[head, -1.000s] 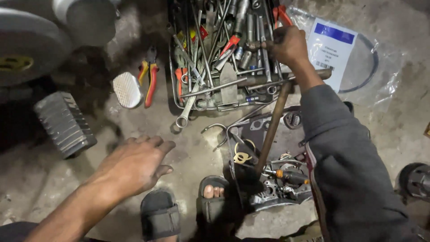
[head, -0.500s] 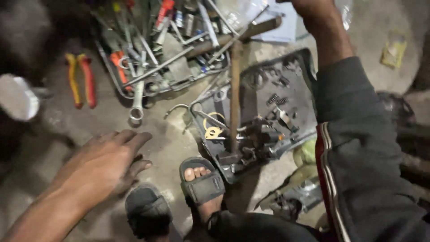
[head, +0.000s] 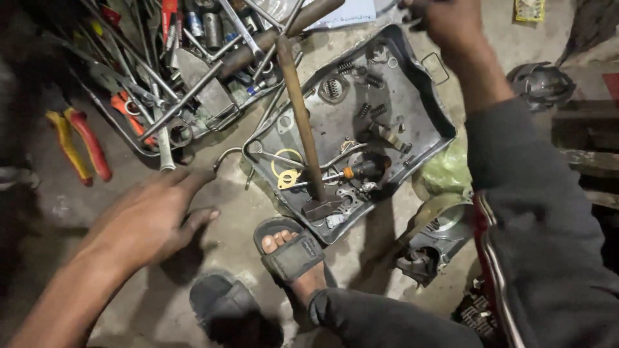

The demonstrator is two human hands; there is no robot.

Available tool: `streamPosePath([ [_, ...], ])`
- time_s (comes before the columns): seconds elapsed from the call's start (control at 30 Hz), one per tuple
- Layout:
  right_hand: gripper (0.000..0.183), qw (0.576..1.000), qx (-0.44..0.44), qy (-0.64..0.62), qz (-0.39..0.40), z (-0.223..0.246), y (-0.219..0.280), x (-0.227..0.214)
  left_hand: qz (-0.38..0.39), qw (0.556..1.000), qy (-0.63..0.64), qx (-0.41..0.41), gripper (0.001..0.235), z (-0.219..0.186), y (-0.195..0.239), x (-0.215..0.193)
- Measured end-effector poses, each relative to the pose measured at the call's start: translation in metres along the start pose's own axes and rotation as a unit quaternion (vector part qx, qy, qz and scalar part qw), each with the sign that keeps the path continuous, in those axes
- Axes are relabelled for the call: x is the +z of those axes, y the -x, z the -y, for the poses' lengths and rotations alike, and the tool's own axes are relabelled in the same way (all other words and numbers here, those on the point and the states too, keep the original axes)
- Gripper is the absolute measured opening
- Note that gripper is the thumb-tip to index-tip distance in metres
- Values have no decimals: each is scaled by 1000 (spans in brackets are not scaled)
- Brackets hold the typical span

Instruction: Adjusting and assembling components of a motorcycle engine using various hand tools.

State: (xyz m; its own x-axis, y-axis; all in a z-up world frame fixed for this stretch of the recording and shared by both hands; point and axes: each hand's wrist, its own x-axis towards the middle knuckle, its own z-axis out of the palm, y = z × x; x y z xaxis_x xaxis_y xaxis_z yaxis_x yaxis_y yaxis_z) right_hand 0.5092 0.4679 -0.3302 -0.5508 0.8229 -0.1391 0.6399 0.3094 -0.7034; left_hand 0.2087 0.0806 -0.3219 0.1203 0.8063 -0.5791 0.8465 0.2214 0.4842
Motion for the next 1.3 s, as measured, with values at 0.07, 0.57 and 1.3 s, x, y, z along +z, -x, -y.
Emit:
streamPosePath([
  [0.07, 1, 1000, 0, 13, 3, 7, 19, 13, 11, 1000, -15, -16, 67, -12, -4, -15],
  [0.57, 27, 909, -203, 154, 329, 150, 51, 167, -130, 986, -18, -101, 58, 19, -20, -25],
  [1.3, 36, 762, -529, 353, 125, 206, -18, 315, -55, 955, 210, -202, 43, 62, 1, 21],
])
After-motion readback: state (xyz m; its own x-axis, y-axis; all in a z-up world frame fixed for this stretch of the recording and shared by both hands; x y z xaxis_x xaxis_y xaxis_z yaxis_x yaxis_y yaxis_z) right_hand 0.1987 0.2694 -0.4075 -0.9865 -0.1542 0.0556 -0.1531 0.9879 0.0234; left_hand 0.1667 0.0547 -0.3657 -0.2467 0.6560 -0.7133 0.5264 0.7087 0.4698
